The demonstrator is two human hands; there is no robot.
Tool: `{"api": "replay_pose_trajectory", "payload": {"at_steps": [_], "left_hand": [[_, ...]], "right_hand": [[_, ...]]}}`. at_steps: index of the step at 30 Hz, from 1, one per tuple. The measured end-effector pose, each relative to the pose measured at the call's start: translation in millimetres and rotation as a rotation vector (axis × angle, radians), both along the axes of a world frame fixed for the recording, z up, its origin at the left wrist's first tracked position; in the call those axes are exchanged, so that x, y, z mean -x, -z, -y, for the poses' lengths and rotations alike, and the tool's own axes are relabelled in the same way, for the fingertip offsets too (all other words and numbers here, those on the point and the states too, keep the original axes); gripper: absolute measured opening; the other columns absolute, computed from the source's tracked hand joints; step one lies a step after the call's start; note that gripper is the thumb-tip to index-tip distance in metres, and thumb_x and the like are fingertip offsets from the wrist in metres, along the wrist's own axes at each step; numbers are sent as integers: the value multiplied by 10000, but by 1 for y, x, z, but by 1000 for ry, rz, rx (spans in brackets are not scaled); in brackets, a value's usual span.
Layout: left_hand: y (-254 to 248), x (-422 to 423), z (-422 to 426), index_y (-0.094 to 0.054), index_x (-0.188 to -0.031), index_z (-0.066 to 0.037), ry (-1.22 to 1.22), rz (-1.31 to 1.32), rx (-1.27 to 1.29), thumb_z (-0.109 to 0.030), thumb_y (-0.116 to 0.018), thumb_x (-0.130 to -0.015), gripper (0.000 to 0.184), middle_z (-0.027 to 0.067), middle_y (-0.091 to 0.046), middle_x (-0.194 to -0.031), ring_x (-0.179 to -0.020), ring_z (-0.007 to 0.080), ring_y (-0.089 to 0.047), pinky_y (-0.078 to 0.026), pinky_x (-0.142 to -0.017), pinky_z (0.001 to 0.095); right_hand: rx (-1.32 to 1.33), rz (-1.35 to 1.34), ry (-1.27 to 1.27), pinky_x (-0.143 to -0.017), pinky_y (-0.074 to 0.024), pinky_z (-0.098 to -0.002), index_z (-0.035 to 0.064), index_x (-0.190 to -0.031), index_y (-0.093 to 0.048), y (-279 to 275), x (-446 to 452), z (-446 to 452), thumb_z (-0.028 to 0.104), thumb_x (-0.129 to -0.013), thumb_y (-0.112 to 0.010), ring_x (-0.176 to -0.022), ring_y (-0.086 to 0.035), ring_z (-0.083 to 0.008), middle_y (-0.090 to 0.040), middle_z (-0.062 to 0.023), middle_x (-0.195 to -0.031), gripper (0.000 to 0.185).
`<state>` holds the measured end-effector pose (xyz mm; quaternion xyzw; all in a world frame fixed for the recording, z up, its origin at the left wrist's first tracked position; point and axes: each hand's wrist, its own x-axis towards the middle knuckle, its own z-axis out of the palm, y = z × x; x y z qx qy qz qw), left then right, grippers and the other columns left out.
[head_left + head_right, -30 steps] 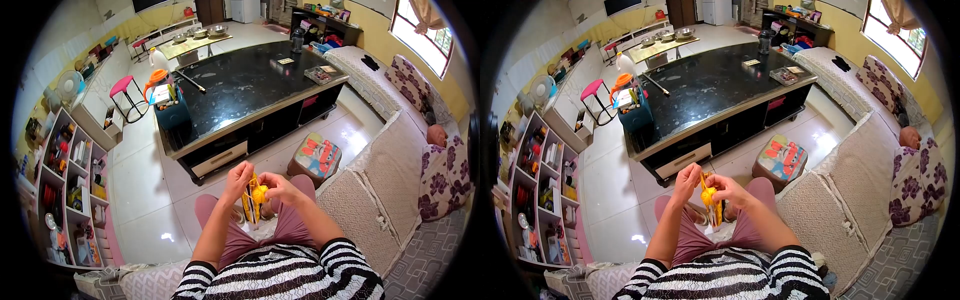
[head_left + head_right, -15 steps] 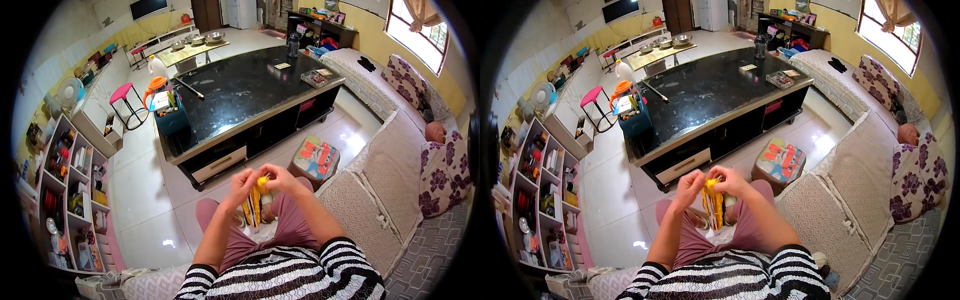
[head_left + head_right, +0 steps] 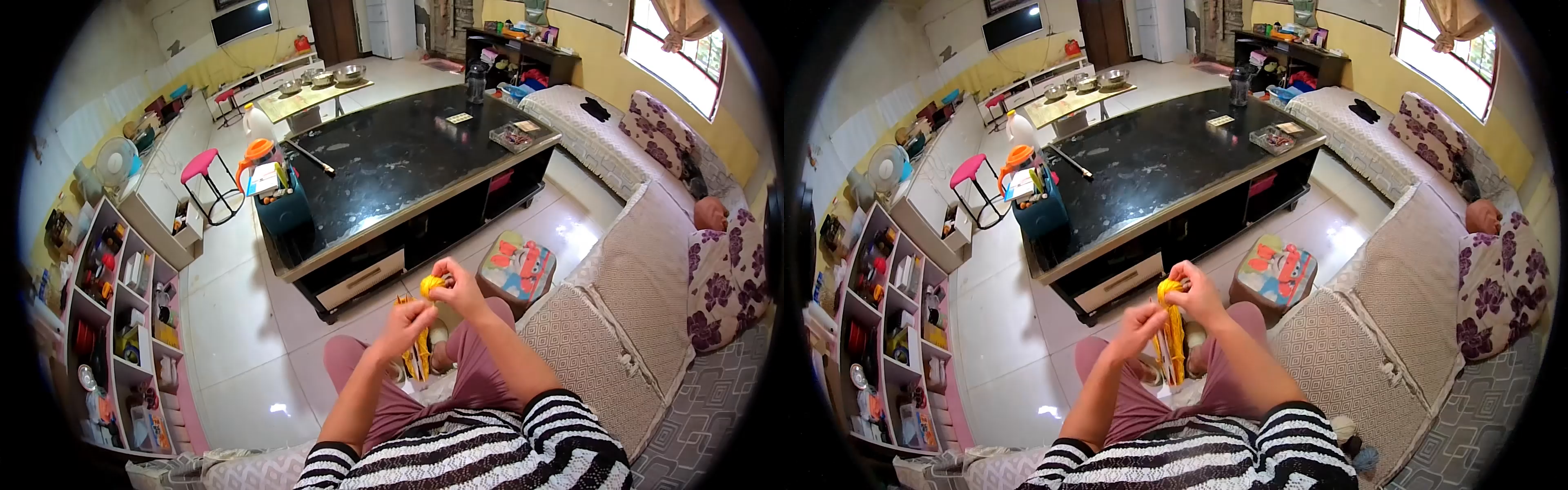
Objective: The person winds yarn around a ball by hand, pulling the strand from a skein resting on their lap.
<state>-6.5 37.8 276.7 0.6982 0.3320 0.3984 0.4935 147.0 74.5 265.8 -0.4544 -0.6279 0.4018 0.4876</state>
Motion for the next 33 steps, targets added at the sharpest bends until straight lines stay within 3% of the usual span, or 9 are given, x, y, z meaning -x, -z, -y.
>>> {"api": "replay_pose_trajectory", "payload": {"at_steps": [3,7,11,17,19,20,25,28,33], "left_hand": [[1,5,-15,-471,-684,-49,-102,143,-9,-164,-459,-854,205,-72,-383,-573,-529,13,-330,-277,-462,169],[20,2,-29,-454,-717,-72,-151,262,99,-199,-430,-874,204,-71,-392,-594,-530,9,-350,-289,-460,160],[53,-7,-24,-452,-743,-83,-167,275,181,-284,-383,-891,259,-40,-408,-611,-510,31,-349,-276,-446,169],[53,-17,9,-466,-686,-53,-12,111,216,-259,-388,-886,298,-33,-395,-566,-498,46,-357,-293,-445,190],[42,-13,14,-484,-668,-41,19,122,247,-251,-415,-875,303,-35,-403,-544,-492,46,-369,-302,-441,197],[33,-8,11,-478,-675,-47,18,85,217,-245,-418,-876,289,-37,-403,-566,-504,41,-364,-302,-453,190],[12,10,-15,-475,-651,-52,-66,76,97,-218,-460,-859,267,-55,-417,-555,-497,18,-362,-295,-446,169],[21,10,-29,-466,-659,-61,-105,98,75,-209,-460,-862,252,-58,-415,-564,-496,13,-356,-289,-442,161],[37,2,-28,-467,-699,-73,-117,213,114,-251,-443,-872,249,-55,-421,-588,-508,13,-365,-294,-444,158]], "right_hand": [[382,-263,-282,-565,-413,-189,65,-844,-480,-5,1,16,56,-623,-579,-644,-495,-76,-489,-8,-745,242],[552,-677,-580,-576,-430,-193,67,-882,-445,-15,-1,22,38,-647,-555,-699,-515,-93,-496,-24,-784,261],[414,-839,-448,-574,-443,-205,73,-894,-428,-22,2,16,36,-662,-539,-713,-514,-101,-492,-25,-789,260],[169,-574,-101,-523,-400,-186,73,-870,-430,-16,1,-3,51,-635,-600,-690,-496,-68,-485,-8,-806,291],[-78,22,93,-545,-414,-208,54,-805,-446,-2,-4,-8,91,-642,-610,-650,-493,-95,-462,-25,-749,234],[-85,71,72,-549,-412,-215,41,-790,-457,6,-6,-7,91,-636,-609,-631,-481,-93,-463,-29,-747,222],[291,-88,-214,-547,-412,-213,51,-827,-468,9,2,15,65,-638,-585,-627,-482,-83,-471,-27,-730,222],[538,-401,-428,-534,-425,-204,63,-870,-435,6,1,19,35,-648,-553,-649,-517,-90,-497,-29,-760,253],[599,-733,-599,-549,-449,-221,73,-916,-420,0,-2,22,40,-659,-535,-688,-536,-120,-510,-46,-804,283]]}}
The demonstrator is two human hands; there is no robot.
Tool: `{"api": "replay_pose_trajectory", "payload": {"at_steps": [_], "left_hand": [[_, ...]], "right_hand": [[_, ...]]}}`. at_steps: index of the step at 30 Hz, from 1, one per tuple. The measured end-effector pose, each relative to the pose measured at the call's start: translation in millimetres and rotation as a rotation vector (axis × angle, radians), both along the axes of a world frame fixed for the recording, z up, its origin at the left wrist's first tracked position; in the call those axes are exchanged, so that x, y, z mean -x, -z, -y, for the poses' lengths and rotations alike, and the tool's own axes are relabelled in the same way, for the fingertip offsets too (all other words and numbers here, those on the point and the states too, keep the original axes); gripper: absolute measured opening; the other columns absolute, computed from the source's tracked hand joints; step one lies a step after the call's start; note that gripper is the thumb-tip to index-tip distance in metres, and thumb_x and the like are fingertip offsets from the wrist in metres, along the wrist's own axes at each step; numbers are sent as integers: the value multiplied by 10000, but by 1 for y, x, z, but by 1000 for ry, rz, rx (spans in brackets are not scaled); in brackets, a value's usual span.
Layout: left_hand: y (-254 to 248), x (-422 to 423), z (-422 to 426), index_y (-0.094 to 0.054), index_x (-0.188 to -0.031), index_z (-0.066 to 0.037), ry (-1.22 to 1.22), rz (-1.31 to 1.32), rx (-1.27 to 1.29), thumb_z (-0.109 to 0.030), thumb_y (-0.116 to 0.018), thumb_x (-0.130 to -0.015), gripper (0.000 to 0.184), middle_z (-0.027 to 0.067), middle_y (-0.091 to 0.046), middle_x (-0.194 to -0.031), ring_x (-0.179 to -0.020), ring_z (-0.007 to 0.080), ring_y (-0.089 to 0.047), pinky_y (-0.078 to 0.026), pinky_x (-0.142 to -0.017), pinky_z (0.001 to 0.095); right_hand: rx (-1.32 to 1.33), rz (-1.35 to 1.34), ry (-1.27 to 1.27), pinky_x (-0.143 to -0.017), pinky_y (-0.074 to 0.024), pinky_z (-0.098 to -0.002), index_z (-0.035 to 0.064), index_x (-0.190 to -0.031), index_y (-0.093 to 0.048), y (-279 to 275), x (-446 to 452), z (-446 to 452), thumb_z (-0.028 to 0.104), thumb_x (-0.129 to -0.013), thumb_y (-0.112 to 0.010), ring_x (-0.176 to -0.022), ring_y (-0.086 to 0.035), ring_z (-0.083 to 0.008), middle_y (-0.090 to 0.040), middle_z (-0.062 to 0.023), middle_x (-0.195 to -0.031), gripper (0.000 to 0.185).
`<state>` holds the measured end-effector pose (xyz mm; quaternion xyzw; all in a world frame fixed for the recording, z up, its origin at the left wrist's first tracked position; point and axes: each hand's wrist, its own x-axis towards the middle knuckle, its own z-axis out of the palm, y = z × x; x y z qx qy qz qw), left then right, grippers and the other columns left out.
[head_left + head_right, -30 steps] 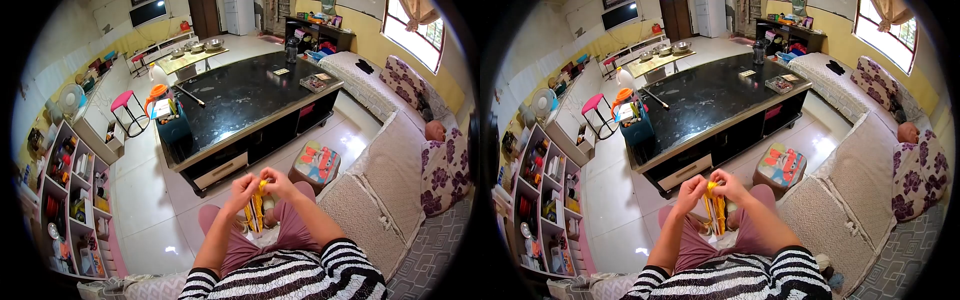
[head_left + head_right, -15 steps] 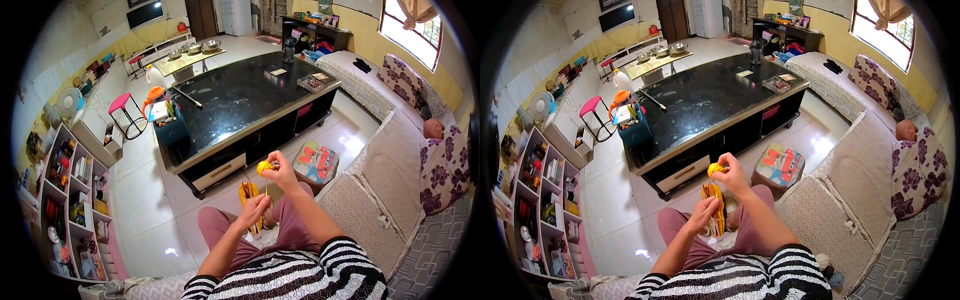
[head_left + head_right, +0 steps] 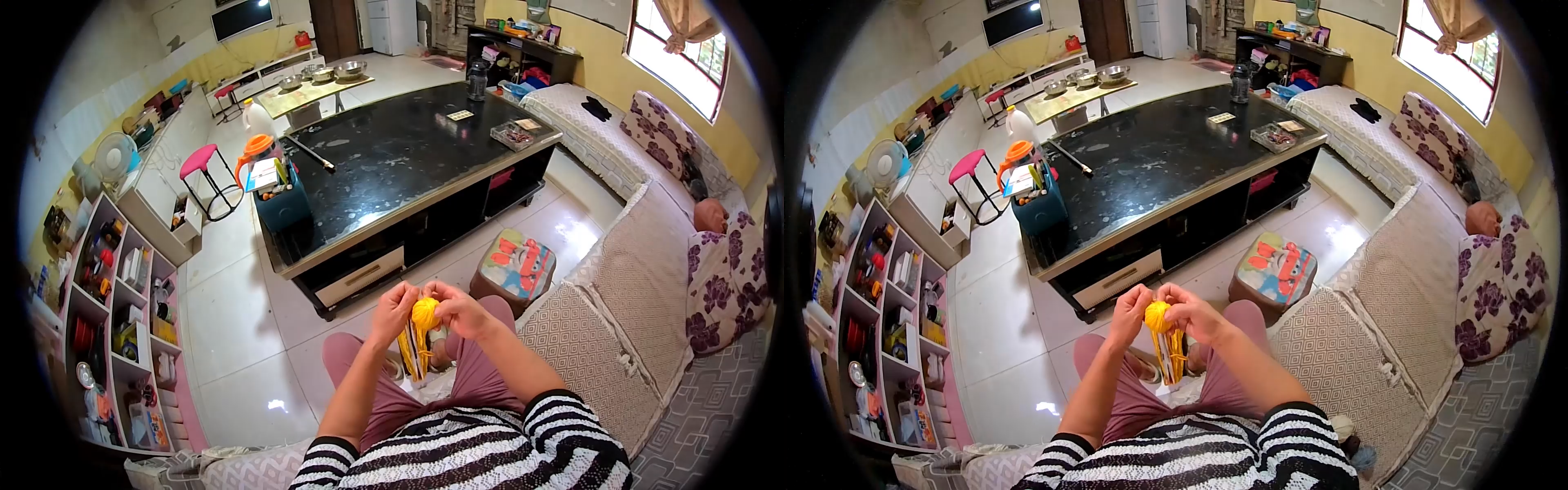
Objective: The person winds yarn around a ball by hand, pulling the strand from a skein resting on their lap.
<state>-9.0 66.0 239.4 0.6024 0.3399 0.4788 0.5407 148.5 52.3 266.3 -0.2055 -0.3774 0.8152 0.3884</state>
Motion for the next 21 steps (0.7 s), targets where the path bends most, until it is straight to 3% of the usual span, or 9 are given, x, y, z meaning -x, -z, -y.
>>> {"api": "replay_pose_trajectory", "payload": {"at_steps": [3,6,9,10,12,16,17,19,21], "left_hand": [[16,-10,10,-450,-684,-73,-98,79,74,-306,-371,-893,323,-46,-394,-557,-473,27,-348,-270,-422,174],[32,-21,27,-469,-696,-67,27,112,97,-306,-370,-891,324,-40,-395,-535,-461,44,-365,-289,-422,182],[21,-24,41,-491,-733,-59,138,-93,170,-304,-378,-890,312,-32,-422,-580,-491,50,-379,-312,-455,183],[18,-22,39,-491,-733,-59,136,-93,172,-304,-378,-890,312,-32,-422,-580,-491,50,-379,-312,-455,183],[7,-12,26,-511,-740,-39,148,-232,161,-281,-434,-868,285,-27,-452,-593,-517,52,-410,-335,-465,196],[-24,6,13,-535,-705,-6,372,-496,-42,-211,-502,-798,227,-16,-478,-579,-535,52,-435,-351,-471,210],[-19,7,10,-543,-685,-15,382,-387,34,-199,-514,-779,208,-16,-483,-576,-520,57,-442,-343,-469,203],[-15,12,5,-543,-679,-23,428,-292,106,-198,-518,-776,201,-15,-484,-576,-517,58,-444,-341,-469,197],[-11,14,4,-533,-659,-46,480,-109,204,-189,-524,-771,182,-17,-477,-567,-512,58,-450,-341,-474,182]], "right_hand": [[37,-173,93,-573,-469,-240,74,-940,-420,-5,1,-2,43,-663,-524,-745,-548,-137,-517,-55,-840,298],[26,-282,255,-570,-464,-236,75,-929,-424,-19,3,-6,54,-670,-530,-766,-543,-132,-518,-52,-857,280],[-343,407,604,-542,-428,-223,64,-846,-452,-22,2,-13,72,-632,-571,-664,-517,-143,-501,-45,-755,245],[-341,407,601,-542,-428,-223,64,-846,-452,-20,1,-12,72,-632,-571,-664,-517,-143,-501,-45,-755,245],[-984,1056,709,-532,-420,-253,47,-785,-467,-11,-3,-12,84,-578,-587,-624,-508,-186,-489,-76,-715,242],[-902,1114,411,-534,-413,-322,47,-766,-485,-2,-10,-14,157,-578,-597,-594,-513,-231,-497,-97,-671,245],[-899,1115,412,-534,-413,-322,47,-766,-485,-4,-11,-15,157,-578,-597,-594,-513,-231,-497,-97,-671,245],[-556,953,3,-510,-412,-286,52,-751,-498,-8,-13,-16,137,-587,-595,-583,-506,-161,-490,-51,-634,208],[-396,822,-134,-497,-417,-255,49,-778,-497,-10,-16,-18,104,-588,-587,-601,-502,-125,-498,-37,-696,217]]}}
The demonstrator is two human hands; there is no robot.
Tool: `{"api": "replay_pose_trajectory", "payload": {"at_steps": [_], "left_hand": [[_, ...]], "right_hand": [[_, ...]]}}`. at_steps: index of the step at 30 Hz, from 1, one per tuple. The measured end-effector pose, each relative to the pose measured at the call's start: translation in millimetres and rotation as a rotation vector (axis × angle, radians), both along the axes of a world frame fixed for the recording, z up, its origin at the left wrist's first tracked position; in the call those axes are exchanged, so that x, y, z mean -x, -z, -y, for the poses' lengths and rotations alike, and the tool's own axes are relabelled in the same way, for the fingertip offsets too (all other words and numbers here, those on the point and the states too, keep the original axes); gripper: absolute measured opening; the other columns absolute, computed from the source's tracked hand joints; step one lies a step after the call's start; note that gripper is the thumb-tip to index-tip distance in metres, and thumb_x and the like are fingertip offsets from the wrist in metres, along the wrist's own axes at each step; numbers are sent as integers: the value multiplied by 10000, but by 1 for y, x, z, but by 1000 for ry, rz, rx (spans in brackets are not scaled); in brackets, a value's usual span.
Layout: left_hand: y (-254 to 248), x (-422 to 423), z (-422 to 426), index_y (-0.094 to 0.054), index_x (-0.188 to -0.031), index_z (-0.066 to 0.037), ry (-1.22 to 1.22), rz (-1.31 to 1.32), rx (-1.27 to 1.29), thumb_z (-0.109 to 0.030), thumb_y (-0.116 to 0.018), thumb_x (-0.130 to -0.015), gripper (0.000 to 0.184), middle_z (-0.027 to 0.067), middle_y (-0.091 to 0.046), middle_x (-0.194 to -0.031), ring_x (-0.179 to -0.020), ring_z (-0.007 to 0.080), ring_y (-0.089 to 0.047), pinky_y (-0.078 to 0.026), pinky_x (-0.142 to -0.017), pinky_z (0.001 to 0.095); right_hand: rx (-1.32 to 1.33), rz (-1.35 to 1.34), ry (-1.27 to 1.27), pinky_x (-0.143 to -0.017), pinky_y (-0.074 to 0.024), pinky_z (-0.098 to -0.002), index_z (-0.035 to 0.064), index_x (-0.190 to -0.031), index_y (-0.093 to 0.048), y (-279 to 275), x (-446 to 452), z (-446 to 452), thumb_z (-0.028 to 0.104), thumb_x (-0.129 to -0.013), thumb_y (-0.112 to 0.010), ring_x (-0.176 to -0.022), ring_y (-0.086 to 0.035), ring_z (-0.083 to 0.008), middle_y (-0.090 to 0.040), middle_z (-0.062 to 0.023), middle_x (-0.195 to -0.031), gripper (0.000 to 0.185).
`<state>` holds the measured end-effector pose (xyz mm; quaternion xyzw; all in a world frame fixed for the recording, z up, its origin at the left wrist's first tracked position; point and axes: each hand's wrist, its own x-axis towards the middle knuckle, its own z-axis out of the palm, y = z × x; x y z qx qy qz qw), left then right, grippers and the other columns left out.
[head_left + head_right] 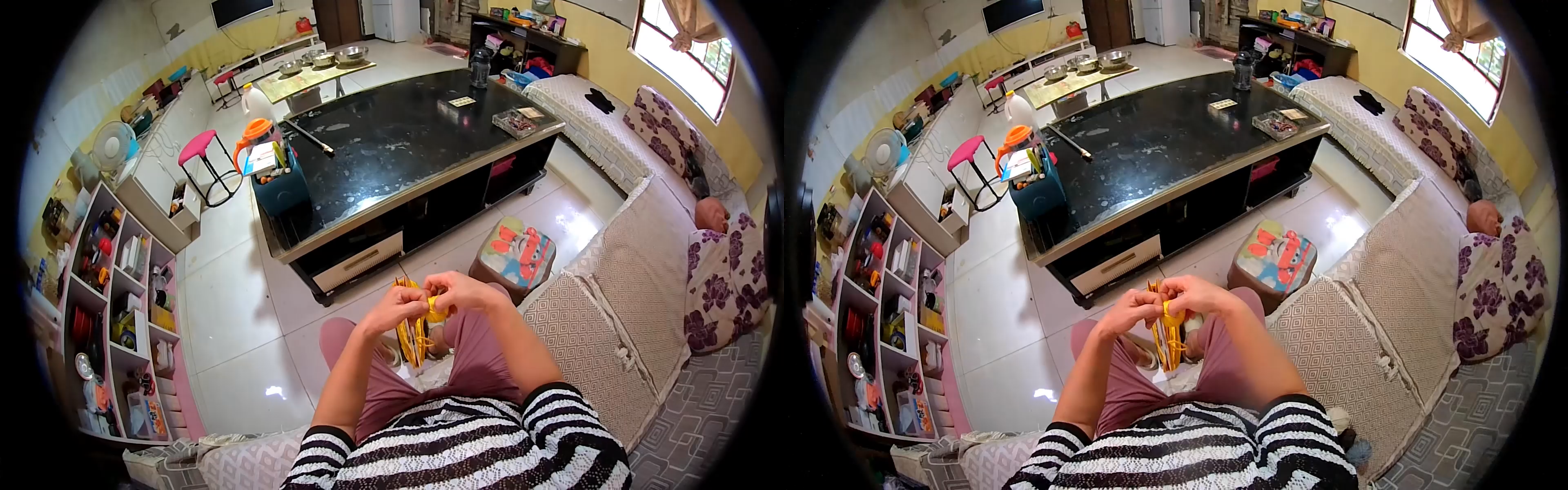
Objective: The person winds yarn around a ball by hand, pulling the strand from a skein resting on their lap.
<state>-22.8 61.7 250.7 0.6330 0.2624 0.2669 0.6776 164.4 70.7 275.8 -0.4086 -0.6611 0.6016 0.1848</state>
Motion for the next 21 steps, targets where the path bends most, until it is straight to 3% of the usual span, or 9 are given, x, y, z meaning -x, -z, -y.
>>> {"api": "replay_pose_trajectory", "payload": {"at_steps": [1,5,10,15,16,17,18,20,21], "left_hand": [[1,1,1,-533,-659,-46,-2,0,-1,-189,-524,-771,182,-17,-477,-567,-512,58,-450,-341,-474,182],[24,4,3,-526,-687,-44,-26,95,85,-198,-533,-781,181,-17,-500,-614,-569,56,-465,-363,-530,188],[58,-1,12,-534,-705,-47,-63,102,162,-201,-538,-788,175,-20,-514,-638,-609,52,-478,-367,-575,180],[96,-10,28,-555,-807,-25,67,-280,199,-286,-467,-848,279,-1,-555,-745,-722,85,-507,-405,-646,222],[115,-14,33,-546,-791,-9,70,-317,-45,-350,-390,-863,382,65,-555,-687,-685,183,-541,-419,-657,291],[140,-15,33,-546,-791,-9,73,-317,-38,-350,-390,-863,382,65,-555,-687,-685,183,-541,-419,-657,291],[165,-16,32,-547,-799,-5,158,-524,-137,-387,-360,-861,429,93,-559,-703,-707,221,-546,-420,-662,312],[180,-19,42,-555,-828,1,298,-823,-173,-467,-286,-852,541,154,-564,-737,-738,303,-547,-417,-663,361],[186,-21,48,-574,-839,-10,335,-855,-272,-455,-291,-856,527,137,-574,-723,-692,288,-550,-417,-643,348]], "right_hand": [[205,-101,-79,-484,-422,-225,47,-805,-495,0,-2,-1,70,-589,-579,-619,-497,-88,-507,-24,-757,233],[431,-470,-155,-539,-445,-218,29,-856,-474,31,-10,-1,61,-586,-584,-660,-522,-94,-524,-41,-829,293],[637,-970,-70,-733,-440,-272,37,-900,-431,48,-8,22,101,-616,-559,-829,-538,-185,-529,-104,-892,318],[643,-1184,-120,-767,-439,-316,14,-901,-418,43,-13,37,130,-602,-580,-877,-529,-239,-509,-159,-915,359],[632,-1213,-136,-760,-442,-310,12,-899,-417,43,-15,37,133,-602,-580,-866,-528,-236,-501,-160,-914,360],[621,-1241,-154,-753,-445,-303,10,-897,-416,42,-16,38,135,-601,-580,-856,-527,-232,-494,-161,-912,361],[610,-1242,-160,-734,-452,-293,5,-897,-416,38,-16,39,143,-592,-592,-834,-525,-221,-483,-157,-901,378],[599,-1237,-172,-732,-453,-290,4,-893,-415,36,-16,41,143,-583,-600,-831,-525,-219,-483,-156,-896,387],[585,-1234,-187,-729,-454,-287,2,-889,-414,36,-16,42,143,-573,-608,-828,-524,-216,-483,-155,-891,397]]}}
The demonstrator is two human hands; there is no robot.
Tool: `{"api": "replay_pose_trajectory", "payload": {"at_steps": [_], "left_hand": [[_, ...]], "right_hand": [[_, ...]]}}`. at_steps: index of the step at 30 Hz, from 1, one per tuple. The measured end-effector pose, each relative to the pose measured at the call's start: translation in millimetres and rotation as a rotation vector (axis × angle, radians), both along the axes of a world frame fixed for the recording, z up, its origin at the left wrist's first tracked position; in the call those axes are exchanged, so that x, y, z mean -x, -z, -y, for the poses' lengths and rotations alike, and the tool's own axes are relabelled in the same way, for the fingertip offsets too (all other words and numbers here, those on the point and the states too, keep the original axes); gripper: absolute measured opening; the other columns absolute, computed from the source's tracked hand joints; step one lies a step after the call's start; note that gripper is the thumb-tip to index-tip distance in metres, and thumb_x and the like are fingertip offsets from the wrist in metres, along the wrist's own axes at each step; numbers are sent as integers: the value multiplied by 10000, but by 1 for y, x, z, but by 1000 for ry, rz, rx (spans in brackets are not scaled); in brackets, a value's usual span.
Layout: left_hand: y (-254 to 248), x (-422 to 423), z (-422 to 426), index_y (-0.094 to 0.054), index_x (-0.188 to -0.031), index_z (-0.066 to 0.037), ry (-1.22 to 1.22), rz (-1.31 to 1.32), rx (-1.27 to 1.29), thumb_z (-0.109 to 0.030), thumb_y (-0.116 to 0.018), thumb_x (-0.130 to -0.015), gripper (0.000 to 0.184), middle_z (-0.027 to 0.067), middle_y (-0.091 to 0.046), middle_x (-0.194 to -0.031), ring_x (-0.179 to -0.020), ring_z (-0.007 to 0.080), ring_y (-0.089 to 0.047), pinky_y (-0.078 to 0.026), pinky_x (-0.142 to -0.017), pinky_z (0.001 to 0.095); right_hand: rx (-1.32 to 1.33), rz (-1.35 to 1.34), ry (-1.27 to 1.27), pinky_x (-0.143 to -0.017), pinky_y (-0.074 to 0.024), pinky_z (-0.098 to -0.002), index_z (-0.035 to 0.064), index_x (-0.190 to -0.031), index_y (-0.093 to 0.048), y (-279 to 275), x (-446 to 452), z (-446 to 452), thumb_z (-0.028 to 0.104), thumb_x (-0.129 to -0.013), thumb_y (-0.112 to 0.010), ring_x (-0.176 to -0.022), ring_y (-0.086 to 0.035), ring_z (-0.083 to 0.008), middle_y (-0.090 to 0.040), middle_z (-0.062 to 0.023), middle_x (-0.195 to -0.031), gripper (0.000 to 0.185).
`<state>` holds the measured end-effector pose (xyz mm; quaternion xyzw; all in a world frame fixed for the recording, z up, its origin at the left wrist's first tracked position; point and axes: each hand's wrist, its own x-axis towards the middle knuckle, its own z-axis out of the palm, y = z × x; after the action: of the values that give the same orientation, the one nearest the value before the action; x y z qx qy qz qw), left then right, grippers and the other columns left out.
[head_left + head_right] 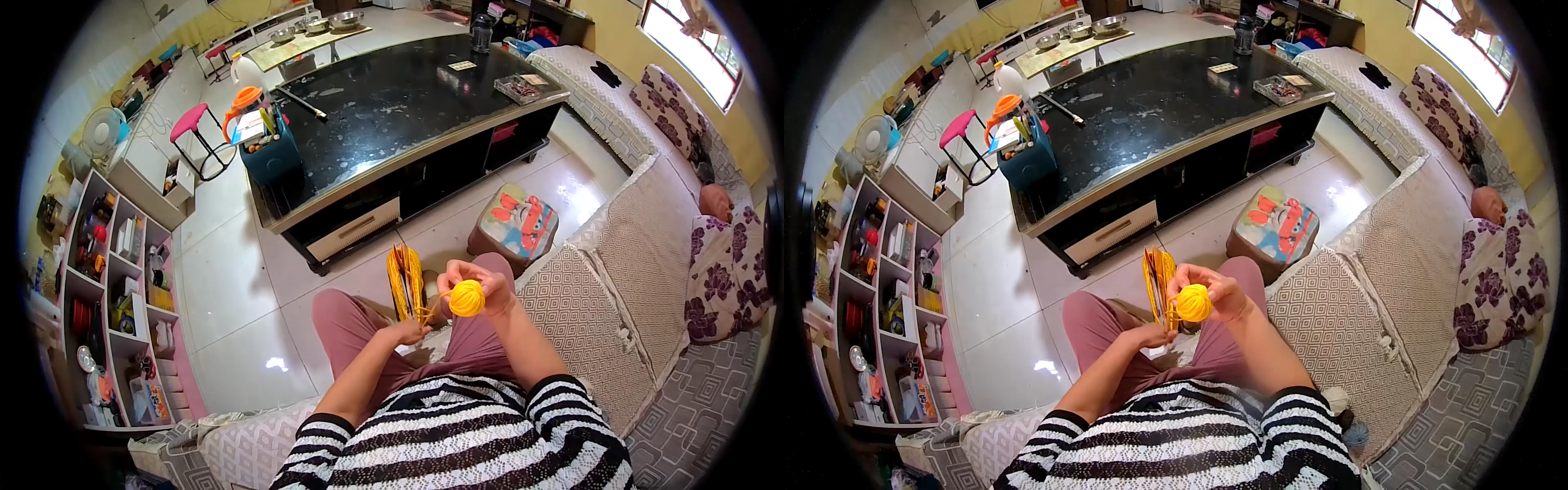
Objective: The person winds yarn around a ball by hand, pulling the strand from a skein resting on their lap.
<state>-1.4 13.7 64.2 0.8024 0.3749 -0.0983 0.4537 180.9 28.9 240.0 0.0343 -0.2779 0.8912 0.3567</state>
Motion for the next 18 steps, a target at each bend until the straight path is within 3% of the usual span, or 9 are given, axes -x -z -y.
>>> {"api": "replay_pose_trajectory", "payload": {"at_steps": [5,8,10,11,12,14,15,17,18], "left_hand": [[-15,-16,7,-605,-824,-24,-159,287,503,-496,-246,-860,594,72,-593,-731,-687,166,-569,-441,-605,284],[-82,-22,-3,-587,-832,-20,-287,593,449,-471,-256,-870,561,79,-589,-754,-686,170,-567,-451,-618,304],[-101,-16,-24,-574,-862,-18,-236,466,159,-441,-326,-864,491,110,-588,-742,-740,249,-580,-459,-670,348],[-122,-14,-35,-519,-1005,-31,-149,68,-82,-332,-420,-851,352,161,-564,-901,-908,301,-534,-418,-796,348],[-123,-10,-39,-519,-1005,-31,-146,71,-93,-332,-420,-851,352,161,-564,-901,-908,301,-534,-418,-796,348],[-124,-4,-49,-401,-1153,-36,-165,241,-806,-220,-485,-821,388,183,-461,-1118,-1060,281,-443,-335,-901,324],[-142,-8,-53,-401,-1153,-36,-160,243,-820,-220,-485,-821,388,183,-461,-1118,-1060,281,-443,-335,-901,324],[-189,-20,-53,-320,-1211,-27,-283,834,-205,-162,-502,-809,462,145,-354,-1225,-1129,216,-367,-279,-943,303],[-193,-23,-54,-320,-1211,-27,-276,835,-211,-162,-502,-809,462,145,-354,-1225,-1129,216,-367,-279,-943,303]], "right_hand": [[53,-92,20,-746,-449,-286,-2,-885,-414,-2,-7,2,136,-567,-618,-839,-516,-219,-469,-159,-917,402],[73,-155,96,-745,-461,-305,-2,-906,-417,-13,-9,1,114,-592,-600,-861,-510,-232,-453,-174,-976,381],[165,-162,311,-709,-476,-310,-1,-939,-412,-25,-11,-1,103,-607,-586,-883,-508,-233,-457,-188,-999,389],[157,-163,377,-672,-480,-294,8,-971,-409,-30,-12,-3,100,-623,-576,-885,-516,-227,-471,-180,-1009,398],[146,-163,379,-672,-480,-294,8,-971,-409,-33,-13,-5,100,-623,-576,-885,-516,-227,-471,-180,-1009,398],[78,-22,487,-656,-478,-284,21,-983,-407,-41,-14,-11,109,-638,-570,-857,-528,-215,-489,-150,-1000,392],[33,42,495,-645,-476,-272,39,-984,-410,-46,-11,-13,93,-655,-561,-822,-535,-184,-497,-108,-970,366],[-19,112,546,-639,-477,-276,41,-975,-406,-44,-7,-18,98,-664,-558,-812,-542,-190,-507,-118,-962,351],[-60,185,594,-634,-478,-280,43,-966,-403,-44,-4,-19,102,-674,-556,-802,-549,-197,-517,-128,-953,336]]}}
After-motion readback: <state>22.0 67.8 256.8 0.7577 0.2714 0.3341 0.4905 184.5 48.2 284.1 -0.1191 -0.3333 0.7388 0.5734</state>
